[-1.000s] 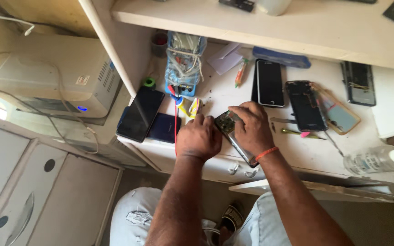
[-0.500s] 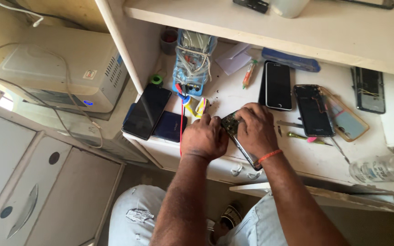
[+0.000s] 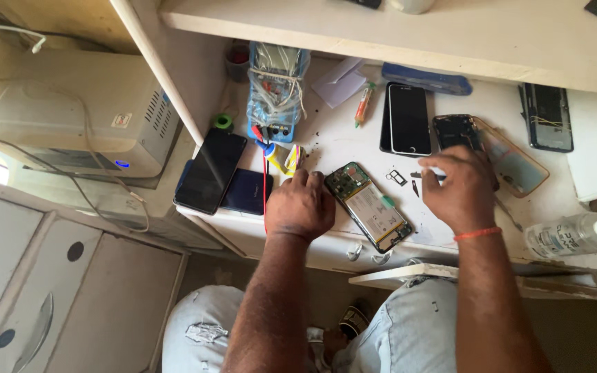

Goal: The person disassembles a smartphone at a cluttered workbench, prying the back cover off by hand and lifting out the battery, then removes the green logic board and works on it with both hands, manipulating small components on the board while other phones and tools lie around the bench.

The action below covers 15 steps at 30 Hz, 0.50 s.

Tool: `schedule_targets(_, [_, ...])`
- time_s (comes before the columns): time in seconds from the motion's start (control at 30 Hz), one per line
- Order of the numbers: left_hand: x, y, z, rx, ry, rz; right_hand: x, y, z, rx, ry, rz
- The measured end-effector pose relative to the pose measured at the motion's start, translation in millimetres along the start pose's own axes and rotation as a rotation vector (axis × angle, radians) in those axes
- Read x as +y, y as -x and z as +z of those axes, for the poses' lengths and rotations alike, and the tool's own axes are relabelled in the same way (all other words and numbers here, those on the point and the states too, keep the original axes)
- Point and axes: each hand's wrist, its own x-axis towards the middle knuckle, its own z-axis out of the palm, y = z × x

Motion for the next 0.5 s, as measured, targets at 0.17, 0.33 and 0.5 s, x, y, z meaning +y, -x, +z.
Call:
schedule_targets(0.17, [-0.1, -0.6, -0.4, 0.011, -0.012, 0.011, -3.4, 3.7, 8.7, -0.125, 0.100, 0.048])
schedule_targets(0.33, [-3.3, -0.2, 0.1, -0.030, -0.014, -0.003, 2.4, 4.8, 13.5, -0.174, 0.157, 0.085])
schedule_targets(0.5, [-4.2, -0.2, -0.6, -0.049, -0.033, -0.008, 8.6, 2.5, 2.3, -0.335, 0.145, 0.188])
